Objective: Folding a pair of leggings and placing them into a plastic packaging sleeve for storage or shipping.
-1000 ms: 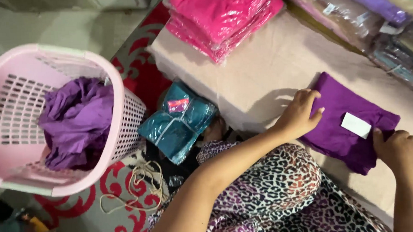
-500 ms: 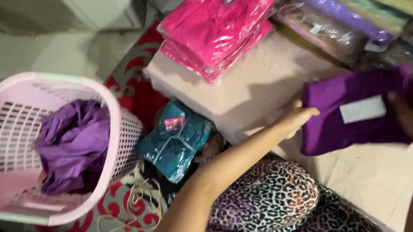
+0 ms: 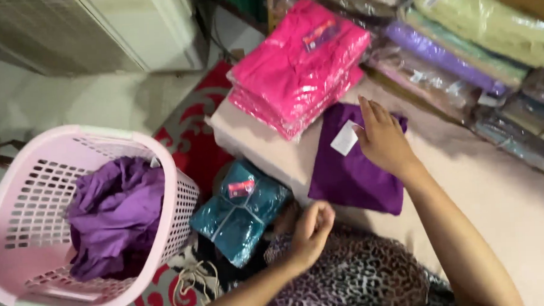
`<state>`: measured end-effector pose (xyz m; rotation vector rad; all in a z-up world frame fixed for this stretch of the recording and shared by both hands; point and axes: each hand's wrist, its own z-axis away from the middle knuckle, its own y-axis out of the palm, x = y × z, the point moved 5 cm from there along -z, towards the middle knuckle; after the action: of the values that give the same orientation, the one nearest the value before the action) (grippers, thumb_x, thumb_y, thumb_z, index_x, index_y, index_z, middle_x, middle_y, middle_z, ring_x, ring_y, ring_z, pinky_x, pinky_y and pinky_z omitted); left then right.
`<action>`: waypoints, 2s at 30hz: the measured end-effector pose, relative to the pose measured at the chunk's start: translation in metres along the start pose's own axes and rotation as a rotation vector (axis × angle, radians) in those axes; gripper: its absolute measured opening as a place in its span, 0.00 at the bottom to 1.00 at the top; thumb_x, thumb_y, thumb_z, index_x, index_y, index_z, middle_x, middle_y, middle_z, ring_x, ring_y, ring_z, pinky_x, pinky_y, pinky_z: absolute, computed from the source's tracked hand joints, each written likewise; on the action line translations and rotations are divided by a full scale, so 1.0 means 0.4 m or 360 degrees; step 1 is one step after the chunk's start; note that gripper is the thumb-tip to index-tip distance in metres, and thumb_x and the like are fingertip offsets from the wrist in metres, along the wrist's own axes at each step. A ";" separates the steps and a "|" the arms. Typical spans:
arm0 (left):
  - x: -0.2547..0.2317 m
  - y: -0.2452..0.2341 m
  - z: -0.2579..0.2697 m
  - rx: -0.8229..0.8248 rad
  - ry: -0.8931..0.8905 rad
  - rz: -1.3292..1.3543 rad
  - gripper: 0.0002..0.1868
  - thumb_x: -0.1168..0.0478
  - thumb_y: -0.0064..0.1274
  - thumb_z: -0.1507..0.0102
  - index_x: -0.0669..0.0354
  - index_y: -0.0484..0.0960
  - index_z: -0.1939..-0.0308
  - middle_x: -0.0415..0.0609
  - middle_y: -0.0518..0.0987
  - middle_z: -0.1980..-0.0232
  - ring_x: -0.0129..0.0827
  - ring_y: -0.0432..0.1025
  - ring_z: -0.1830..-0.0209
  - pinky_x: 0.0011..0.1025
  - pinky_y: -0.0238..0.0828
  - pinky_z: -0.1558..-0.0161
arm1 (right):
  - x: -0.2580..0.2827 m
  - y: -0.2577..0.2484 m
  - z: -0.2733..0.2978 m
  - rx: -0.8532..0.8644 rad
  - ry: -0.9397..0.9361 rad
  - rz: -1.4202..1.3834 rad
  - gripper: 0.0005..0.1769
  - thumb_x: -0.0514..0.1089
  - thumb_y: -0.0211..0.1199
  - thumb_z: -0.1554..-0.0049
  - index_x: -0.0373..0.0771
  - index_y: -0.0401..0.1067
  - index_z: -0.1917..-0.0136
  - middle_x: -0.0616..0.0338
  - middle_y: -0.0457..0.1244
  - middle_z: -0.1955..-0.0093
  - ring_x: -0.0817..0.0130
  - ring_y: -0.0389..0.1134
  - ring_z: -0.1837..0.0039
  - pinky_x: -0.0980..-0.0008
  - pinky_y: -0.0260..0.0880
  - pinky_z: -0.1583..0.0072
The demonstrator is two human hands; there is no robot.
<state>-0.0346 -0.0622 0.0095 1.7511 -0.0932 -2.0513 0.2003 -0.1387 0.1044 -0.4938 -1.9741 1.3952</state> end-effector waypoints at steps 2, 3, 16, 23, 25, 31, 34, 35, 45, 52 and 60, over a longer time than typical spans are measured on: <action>-0.159 0.030 -0.048 0.0078 0.0716 -0.0693 0.06 0.63 0.45 0.32 0.61 0.73 0.52 0.45 0.72 0.58 0.32 0.66 0.59 0.28 0.64 0.52 | 0.006 0.021 0.041 -0.0149 -0.0045 0.0152 0.35 0.45 0.54 0.37 0.28 0.51 0.21 0.31 0.56 0.27 0.36 0.57 0.26 0.45 0.58 0.30; -0.189 0.048 -0.095 0.0020 0.0947 -0.0973 0.09 0.61 0.46 0.31 0.56 0.75 0.48 0.45 0.75 0.53 0.37 0.69 0.49 0.36 0.67 0.47 | -0.020 0.045 0.054 -0.0040 0.0198 0.0222 0.37 0.50 0.51 0.35 0.32 0.47 0.18 0.36 0.51 0.22 0.41 0.48 0.20 0.42 0.50 0.26; -0.025 0.077 -0.462 -0.0121 0.0709 -0.2304 0.38 0.42 0.39 0.31 0.41 0.50 0.18 0.41 0.48 0.15 0.43 0.43 0.15 0.63 0.31 0.23 | -0.127 0.160 0.125 0.0231 0.0706 0.0320 0.41 0.69 0.36 0.33 0.55 0.36 0.14 0.61 0.34 0.11 0.60 0.28 0.12 0.41 0.34 0.20; -0.073 0.051 -0.466 -0.0619 0.1655 -0.2235 0.29 0.43 0.59 0.41 0.52 0.81 0.40 0.55 0.72 0.34 0.51 0.69 0.32 0.54 0.63 0.35 | -0.057 0.117 0.122 -0.0173 0.0611 0.0072 0.45 0.51 0.60 0.38 0.39 0.44 0.15 0.39 0.41 0.15 0.42 0.36 0.15 0.29 0.38 0.23; -0.098 0.043 -0.444 -0.0605 0.1676 -0.2271 0.16 0.45 0.56 0.41 0.49 0.86 0.58 0.42 0.74 0.65 0.38 0.72 0.66 0.40 0.66 0.64 | -0.016 0.084 0.145 -0.0460 0.0631 -0.0310 0.36 0.39 0.61 0.39 0.40 0.55 0.20 0.40 0.51 0.23 0.40 0.54 0.22 0.40 0.59 0.27; -0.066 0.082 -0.436 0.0057 0.0169 -0.0799 0.29 0.34 0.44 0.33 0.49 0.85 0.73 0.41 0.82 0.77 0.35 0.78 0.85 0.29 0.71 0.80 | 0.016 0.022 0.136 -0.0495 0.0644 -0.0515 0.25 0.44 0.57 0.35 0.52 0.67 0.25 0.45 0.60 0.33 0.42 0.63 0.29 0.45 0.66 0.32; 0.070 0.084 -0.503 0.0143 0.0087 -0.1775 0.24 0.39 0.46 0.37 0.49 0.84 0.76 0.45 0.77 0.82 0.41 0.79 0.80 0.34 0.72 0.81 | -0.058 0.126 0.161 -0.0421 0.0419 -0.0070 0.21 0.46 0.64 0.39 0.48 0.75 0.32 0.50 0.62 0.34 0.51 0.67 0.30 0.58 0.69 0.33; 0.046 0.092 -0.479 0.0146 0.0087 -0.1772 0.24 0.39 0.46 0.37 0.49 0.84 0.76 0.45 0.77 0.82 0.41 0.79 0.80 0.34 0.72 0.81 | -0.037 0.117 0.165 -0.0419 0.0421 -0.0066 0.21 0.46 0.64 0.39 0.48 0.75 0.32 0.50 0.62 0.34 0.51 0.67 0.30 0.58 0.69 0.33; -0.057 0.103 -0.448 -0.0191 0.1028 -0.2240 0.30 0.51 0.42 0.32 0.43 0.65 0.24 0.46 0.61 0.19 0.42 0.53 0.18 0.57 0.35 0.23 | -0.080 0.148 0.128 -0.0008 0.0674 0.0302 0.33 0.58 0.39 0.31 0.59 0.46 0.15 0.57 0.40 0.13 0.53 0.34 0.14 0.43 0.35 0.20; -0.016 0.085 -0.471 -0.0113 0.0773 -0.2342 0.33 0.45 0.36 0.28 0.30 0.48 0.18 0.42 0.47 0.14 0.40 0.40 0.14 0.61 0.25 0.22 | -0.113 0.178 0.135 0.0099 0.0714 0.0312 0.36 0.65 0.34 0.32 0.61 0.38 0.14 0.56 0.35 0.12 0.55 0.31 0.13 0.42 0.31 0.19; -0.021 -0.011 -0.246 0.0025 0.0779 -0.2356 0.35 0.41 0.37 0.29 0.39 0.50 0.18 0.46 0.48 0.16 0.43 0.43 0.16 0.62 0.33 0.25 | -0.056 0.189 0.263 0.0264 0.0704 0.0328 0.45 0.72 0.36 0.34 0.50 0.32 0.13 0.43 0.30 0.13 0.46 0.29 0.13 0.41 0.29 0.20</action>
<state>0.0588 -0.0326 -0.0034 2.5916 1.7944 -2.1692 0.1374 -0.1972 0.0051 -0.8648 -1.4731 1.4125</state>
